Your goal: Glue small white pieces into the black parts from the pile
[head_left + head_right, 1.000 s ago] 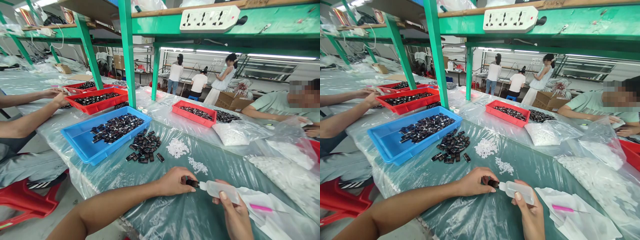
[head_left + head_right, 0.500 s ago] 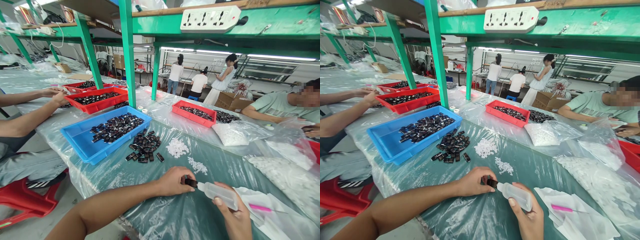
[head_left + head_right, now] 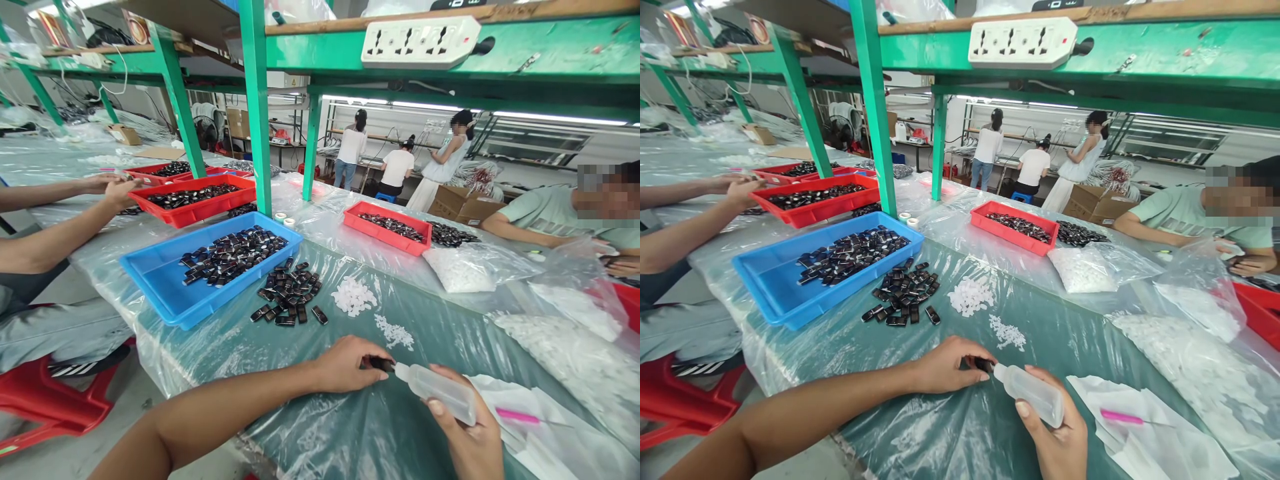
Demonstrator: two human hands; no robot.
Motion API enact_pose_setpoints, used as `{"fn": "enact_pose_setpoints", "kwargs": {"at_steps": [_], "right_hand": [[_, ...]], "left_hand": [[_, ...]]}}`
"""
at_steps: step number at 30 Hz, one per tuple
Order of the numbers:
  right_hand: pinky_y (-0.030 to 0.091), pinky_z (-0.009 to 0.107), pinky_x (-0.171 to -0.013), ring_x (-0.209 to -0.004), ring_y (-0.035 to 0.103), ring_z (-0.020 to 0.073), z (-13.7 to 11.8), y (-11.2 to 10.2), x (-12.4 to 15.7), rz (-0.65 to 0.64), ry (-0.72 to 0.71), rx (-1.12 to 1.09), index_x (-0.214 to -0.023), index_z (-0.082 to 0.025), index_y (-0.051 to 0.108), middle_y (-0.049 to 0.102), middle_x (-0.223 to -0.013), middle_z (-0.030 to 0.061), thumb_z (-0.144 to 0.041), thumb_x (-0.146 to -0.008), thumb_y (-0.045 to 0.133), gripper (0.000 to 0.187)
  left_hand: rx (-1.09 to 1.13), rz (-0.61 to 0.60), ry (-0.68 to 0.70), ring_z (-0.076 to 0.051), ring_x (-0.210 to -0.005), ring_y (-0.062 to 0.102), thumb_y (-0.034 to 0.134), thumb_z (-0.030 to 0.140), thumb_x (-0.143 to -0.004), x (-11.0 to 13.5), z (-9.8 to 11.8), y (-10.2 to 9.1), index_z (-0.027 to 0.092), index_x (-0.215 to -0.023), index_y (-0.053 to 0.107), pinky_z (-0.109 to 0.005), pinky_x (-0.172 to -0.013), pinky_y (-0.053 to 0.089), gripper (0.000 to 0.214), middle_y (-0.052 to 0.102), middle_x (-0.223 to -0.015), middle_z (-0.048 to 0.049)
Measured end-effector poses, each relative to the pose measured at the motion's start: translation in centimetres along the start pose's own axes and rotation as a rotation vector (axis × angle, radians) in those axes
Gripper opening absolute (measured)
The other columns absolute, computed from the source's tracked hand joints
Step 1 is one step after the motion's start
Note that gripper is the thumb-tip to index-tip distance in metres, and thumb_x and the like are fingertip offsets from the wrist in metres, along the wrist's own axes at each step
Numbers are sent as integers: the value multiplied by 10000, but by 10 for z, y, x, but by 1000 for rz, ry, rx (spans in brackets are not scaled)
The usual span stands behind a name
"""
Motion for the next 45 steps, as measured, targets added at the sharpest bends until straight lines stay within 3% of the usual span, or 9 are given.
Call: {"fn": "enact_pose_setpoints", "kwargs": {"at_steps": [8, 15, 20, 25, 31, 41, 45], "right_hand": [[512, 290, -693, -888, 605, 260, -3, 2, 0, -20, -30, 30, -933, -203, 653, 649, -995, 80, -367, -591, 715, 385], [505, 284, -613, -814, 607, 250, -15, 4, 5, -14, -213, 150, -877, -232, 650, 653, -915, 61, -346, -622, 699, 283], [501, 285, -614, -782, 610, 239, -16, 3, 5, 1, -253, 147, -870, -236, 649, 656, -888, 54, -341, -632, 694, 263], [497, 297, -651, -817, 606, 249, -13, 2, 6, 25, -204, 120, -872, -225, 650, 655, -905, 60, -344, -617, 702, 285], [469, 303, -760, -926, 576, 251, -11, 5, 6, 55, -31, 65, -936, -215, 631, 632, -1003, 64, -405, -638, 681, 357], [491, 223, -724, -879, 610, 217, 4, -3, -2, -92, 105, 1, -1020, -207, 614, 637, -1016, 63, -459, -657, 658, 443], [484, 226, -754, -916, 601, 220, 4, -1, -2, -89, 118, -2, -1039, -212, 604, 630, -1029, 61, -455, -660, 660, 453]], "left_hand": [[-48, -29, 37, -158, -792, 605, 531, 267, -816, 1, 2, -1, 190, -1027, 634, -204, -640, 422, 247, 666, -926, -44], [-63, 9, 10, -164, -808, 611, 543, 267, -808, 0, 1, -1, 198, -1031, 625, -208, -658, 430, 247, 670, -933, -34], [-49, 40, -16, -155, -783, 612, 549, 261, -802, 0, -2, 1, 211, -1017, 633, -210, -662, 438, 236, 673, -910, -26], [7, 37, 13, -147, -806, 608, 541, 242, -798, 1, 0, 1, 201, -1026, 626, -206, -692, 449, 246, 668, -922, -24], [64, 49, 29, -132, -801, 601, 557, 251, -795, 1, 1, -1, 174, -1043, 619, -189, -699, 450, 266, 662, -934, -37], [43, 73, 14, -120, -746, 581, 617, 289, -758, 0, 0, -1, 191, -972, 624, -184, -643, 430, 235, 649, -882, -12], [52, 80, 10, -120, -753, 579, 620, 284, -756, 0, 0, -2, 189, -966, 620, -184, -649, 431, 231, 647, -885, -13]]}}
Point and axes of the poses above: each hand's wrist, its own x-axis away from the middle knuckle, its own y-axis out of the palm, z = x × y, the point moved 1 cm from there along -x, towards the middle knuckle
